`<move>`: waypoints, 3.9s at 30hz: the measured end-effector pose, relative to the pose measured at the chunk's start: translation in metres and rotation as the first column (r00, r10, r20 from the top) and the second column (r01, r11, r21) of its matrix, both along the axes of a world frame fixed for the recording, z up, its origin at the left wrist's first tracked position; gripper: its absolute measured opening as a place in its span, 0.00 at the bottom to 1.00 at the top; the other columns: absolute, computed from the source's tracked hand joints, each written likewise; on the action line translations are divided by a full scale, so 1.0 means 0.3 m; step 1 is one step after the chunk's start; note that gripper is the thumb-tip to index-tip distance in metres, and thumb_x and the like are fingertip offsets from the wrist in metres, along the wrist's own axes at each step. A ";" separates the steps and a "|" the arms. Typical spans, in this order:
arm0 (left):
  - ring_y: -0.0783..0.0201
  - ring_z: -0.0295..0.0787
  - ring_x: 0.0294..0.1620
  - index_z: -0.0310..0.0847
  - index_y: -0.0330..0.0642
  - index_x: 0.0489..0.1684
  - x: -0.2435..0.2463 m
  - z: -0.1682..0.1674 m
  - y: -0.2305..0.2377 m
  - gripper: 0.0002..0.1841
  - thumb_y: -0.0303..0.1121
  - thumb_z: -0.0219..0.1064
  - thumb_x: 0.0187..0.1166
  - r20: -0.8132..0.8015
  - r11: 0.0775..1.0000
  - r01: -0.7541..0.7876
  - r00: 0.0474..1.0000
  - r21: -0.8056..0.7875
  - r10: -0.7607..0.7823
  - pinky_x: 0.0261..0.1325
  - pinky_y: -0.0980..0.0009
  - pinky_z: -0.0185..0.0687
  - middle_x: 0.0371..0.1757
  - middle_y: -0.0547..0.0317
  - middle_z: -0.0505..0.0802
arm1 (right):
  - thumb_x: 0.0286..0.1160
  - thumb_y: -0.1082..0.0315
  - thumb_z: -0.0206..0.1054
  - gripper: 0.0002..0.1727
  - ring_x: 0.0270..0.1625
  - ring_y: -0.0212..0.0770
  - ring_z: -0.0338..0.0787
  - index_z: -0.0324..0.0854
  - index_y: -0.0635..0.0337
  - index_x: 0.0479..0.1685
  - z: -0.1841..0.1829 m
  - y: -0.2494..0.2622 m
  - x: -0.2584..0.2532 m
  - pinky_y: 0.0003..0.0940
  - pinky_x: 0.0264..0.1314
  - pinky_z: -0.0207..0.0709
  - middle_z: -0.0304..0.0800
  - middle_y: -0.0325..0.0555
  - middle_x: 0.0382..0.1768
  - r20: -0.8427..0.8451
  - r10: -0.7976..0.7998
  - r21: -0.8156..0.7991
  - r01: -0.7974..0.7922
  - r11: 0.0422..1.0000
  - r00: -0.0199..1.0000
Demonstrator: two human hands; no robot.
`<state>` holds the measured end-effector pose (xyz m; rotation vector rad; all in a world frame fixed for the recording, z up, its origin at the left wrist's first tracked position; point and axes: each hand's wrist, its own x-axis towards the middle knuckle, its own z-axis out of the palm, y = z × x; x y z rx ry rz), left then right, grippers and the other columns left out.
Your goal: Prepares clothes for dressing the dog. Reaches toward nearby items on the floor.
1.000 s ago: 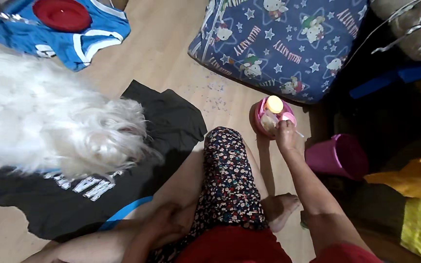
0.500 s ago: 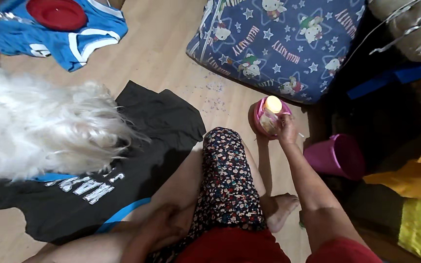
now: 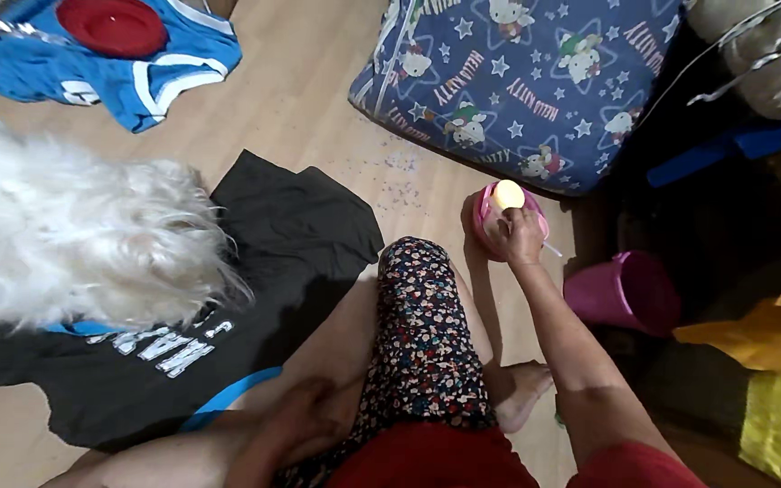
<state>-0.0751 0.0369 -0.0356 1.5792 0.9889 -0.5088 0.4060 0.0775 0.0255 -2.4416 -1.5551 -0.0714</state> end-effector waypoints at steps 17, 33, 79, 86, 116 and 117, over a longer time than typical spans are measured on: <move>0.41 0.78 0.77 0.74 0.37 0.79 -0.010 -0.007 0.003 0.41 0.43 0.85 0.65 0.009 1.000 -0.004 1.000 -0.016 0.004 0.80 0.44 0.69 0.75 0.37 0.83 | 0.75 0.71 0.70 0.18 0.69 0.76 0.81 0.84 0.72 0.62 -0.086 -0.033 -0.011 0.70 0.70 0.71 0.83 0.75 0.64 -0.019 -0.011 0.061 0.012 0.998 1.000; 0.40 0.77 0.77 0.76 0.38 0.77 -0.007 0.018 0.006 0.38 0.42 0.83 0.66 0.031 1.000 -0.013 0.999 0.004 0.013 0.80 0.39 0.67 0.74 0.37 0.83 | 0.79 0.74 0.59 0.17 0.72 0.82 0.75 0.79 0.81 0.58 -0.038 -0.010 -0.045 0.77 0.71 0.64 0.77 0.84 0.66 0.056 -0.055 0.033 0.053 0.998 0.997; 0.26 0.73 0.77 0.39 0.45 0.96 -0.577 0.075 0.242 0.48 0.42 0.72 0.80 -0.186 0.435 -0.773 0.395 0.462 0.900 0.76 0.31 0.67 0.76 0.20 0.76 | 0.83 0.67 0.66 0.13 0.67 0.62 0.86 0.87 0.68 0.55 -0.096 0.210 -0.687 0.62 0.76 0.68 0.91 0.63 0.57 -0.406 0.454 -0.336 -0.592 0.733 0.793; 0.25 0.69 0.80 0.54 0.45 0.93 -0.594 0.067 0.241 0.40 0.46 0.69 0.83 -0.241 0.582 -0.685 0.534 0.438 0.810 0.79 0.30 0.61 0.80 0.22 0.72 | 0.86 0.65 0.62 0.16 0.69 0.64 0.85 0.86 0.69 0.58 -0.075 0.214 -0.697 0.65 0.78 0.64 0.90 0.65 0.59 -0.407 0.434 -0.400 -0.584 0.706 0.804; 0.36 0.74 0.80 0.75 0.32 0.77 -0.590 0.055 0.214 0.25 0.39 0.64 0.87 -0.138 0.553 -0.694 0.559 0.460 0.817 0.81 0.37 0.62 0.74 0.30 0.81 | 0.81 0.70 0.67 0.12 0.64 0.65 0.88 0.87 0.70 0.53 -0.101 0.169 -0.678 0.63 0.76 0.69 0.91 0.65 0.53 -0.405 0.530 -0.291 -0.655 0.698 0.745; 0.36 0.74 0.80 0.75 0.31 0.76 -0.586 0.056 0.211 0.24 0.38 0.64 0.87 -0.135 0.554 -0.689 0.564 0.466 0.815 0.81 0.37 0.62 0.74 0.30 0.81 | 0.81 0.70 0.67 0.12 0.62 0.65 0.89 0.88 0.70 0.52 -0.106 0.164 -0.674 0.64 0.74 0.70 0.92 0.65 0.52 -0.401 0.547 -0.252 -0.663 0.705 0.735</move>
